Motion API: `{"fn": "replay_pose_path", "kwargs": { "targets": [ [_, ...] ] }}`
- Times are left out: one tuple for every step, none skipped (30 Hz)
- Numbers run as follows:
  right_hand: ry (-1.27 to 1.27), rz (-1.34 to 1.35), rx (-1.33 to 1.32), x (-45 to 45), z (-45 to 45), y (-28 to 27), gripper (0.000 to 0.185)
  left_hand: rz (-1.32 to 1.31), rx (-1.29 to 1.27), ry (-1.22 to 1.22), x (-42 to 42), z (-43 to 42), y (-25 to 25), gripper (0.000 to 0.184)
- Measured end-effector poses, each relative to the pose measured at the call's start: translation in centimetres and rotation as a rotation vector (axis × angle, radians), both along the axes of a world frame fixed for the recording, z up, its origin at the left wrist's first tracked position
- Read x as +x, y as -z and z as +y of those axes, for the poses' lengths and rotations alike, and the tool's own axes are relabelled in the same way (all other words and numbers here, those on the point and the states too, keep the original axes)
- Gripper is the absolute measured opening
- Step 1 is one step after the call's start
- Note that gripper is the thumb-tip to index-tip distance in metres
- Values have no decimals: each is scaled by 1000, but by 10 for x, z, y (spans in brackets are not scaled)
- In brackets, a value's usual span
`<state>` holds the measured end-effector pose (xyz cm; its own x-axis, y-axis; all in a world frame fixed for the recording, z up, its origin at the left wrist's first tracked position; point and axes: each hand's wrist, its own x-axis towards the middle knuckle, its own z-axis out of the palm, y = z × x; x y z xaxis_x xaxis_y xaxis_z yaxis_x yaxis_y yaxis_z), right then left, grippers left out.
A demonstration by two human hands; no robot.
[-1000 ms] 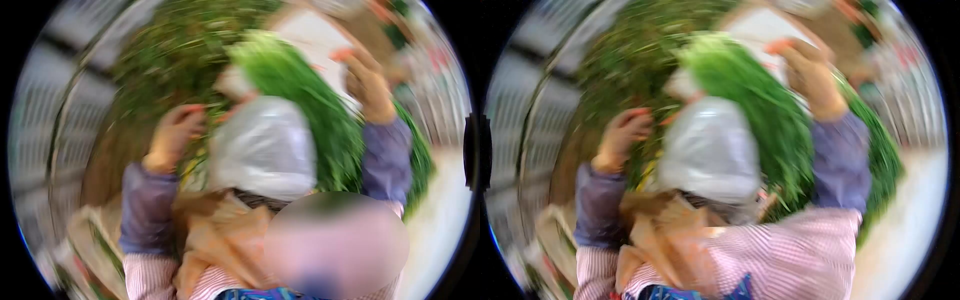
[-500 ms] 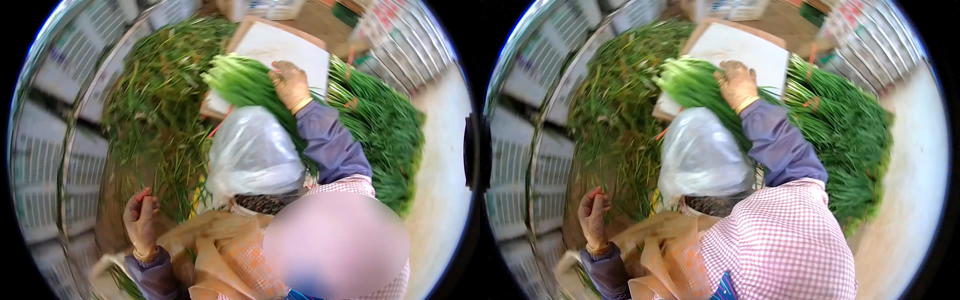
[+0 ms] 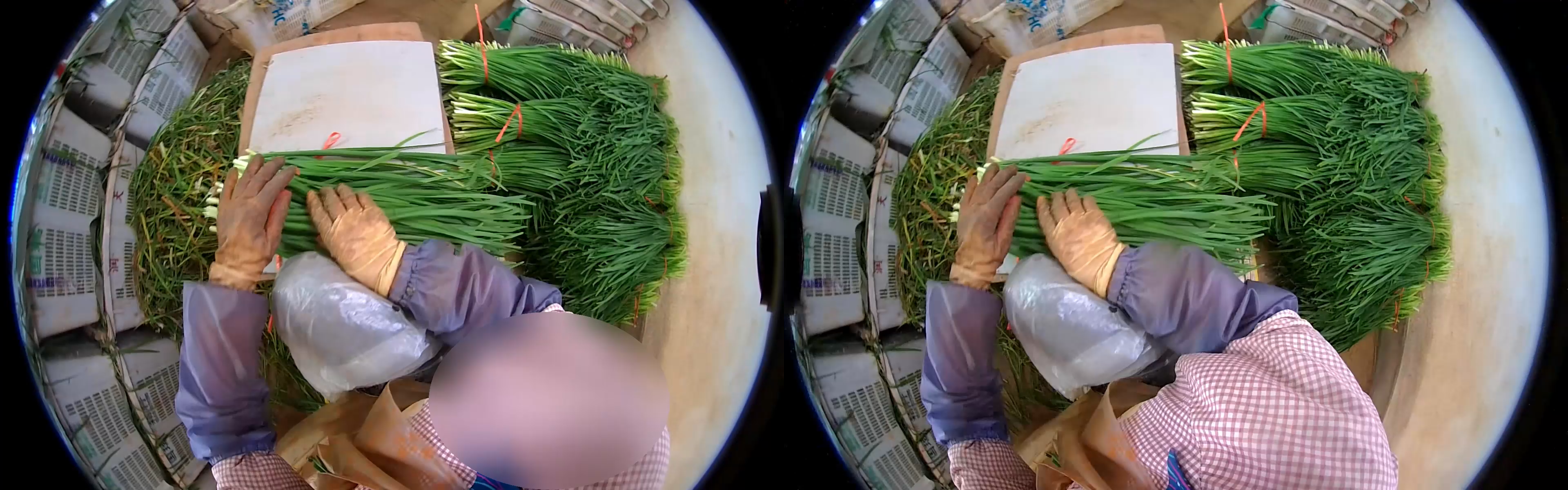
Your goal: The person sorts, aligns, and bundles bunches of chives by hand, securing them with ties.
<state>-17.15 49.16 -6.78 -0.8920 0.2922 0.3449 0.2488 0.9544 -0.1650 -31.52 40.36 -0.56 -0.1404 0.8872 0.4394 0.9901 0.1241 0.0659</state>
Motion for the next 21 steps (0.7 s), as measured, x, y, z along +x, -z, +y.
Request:
{"fn": "replay_pose_path", "kwargs": {
  "targets": [
    [9,-7,-7,6,1,-4,58,-73,-33,3,-6,10,15,24],
    [-15,-11,-86,13,5,-12,58,-145,-63,6,-10,19,24,24],
    [-37,-13,-169,20,5,-14,58,-150,-70,18,-14,22,27,24],
    [-41,12,-217,26,5,-8,56,-183,-109,8,-17,21,32,24],
    [-32,9,-227,35,9,-10,56,-216,-145,-4,-18,20,35,24],
    [-64,22,-262,47,13,-16,53,-163,-106,-7,-17,17,39,24],
    [-103,36,-295,59,20,-21,49,-166,-117,-10,-16,14,38,24],
    [-168,94,-419,73,36,-21,43,-116,-153,-28,-14,13,34,23],
    [-232,153,-542,85,54,-20,36,-65,-188,-47,-12,12,33,23],
    [-146,216,-567,89,68,-29,28,-56,-169,-62,-11,11,35,20],
    [-59,278,-587,91,81,-38,21,-55,-173,-65,-10,10,36,20],
    [11,344,-619,90,93,-39,16,-51,-154,-68,-9,9,36,19],
    [80,411,-651,87,105,-40,11,-46,-135,-71,-8,9,36,18],
    [0,302,-603,86,119,-43,21,-42,-139,-74,-7,10,34,18],
    [-3,305,-607,76,127,-41,21,-22,-129,-61,-5,10,32,16],
    [-158,265,-525,61,132,-37,26,-2,-119,-47,-4,11,31,15],
    [-312,225,-438,49,130,-31,32,3,-120,-50,-5,11,30,15],
    [-272,183,-224,36,121,-18,42,-67,-120,-21,-8,12,30,15],
    [-262,108,-85,26,116,-9,45,-138,-121,8,-10,12,29,15],
    [-246,10,-37,23,108,-6,44,-125,-82,35,-11,14,29,15],
    [-230,-91,11,24,100,-4,43,-125,-85,31,-11,14,30,15]
  ]
}}
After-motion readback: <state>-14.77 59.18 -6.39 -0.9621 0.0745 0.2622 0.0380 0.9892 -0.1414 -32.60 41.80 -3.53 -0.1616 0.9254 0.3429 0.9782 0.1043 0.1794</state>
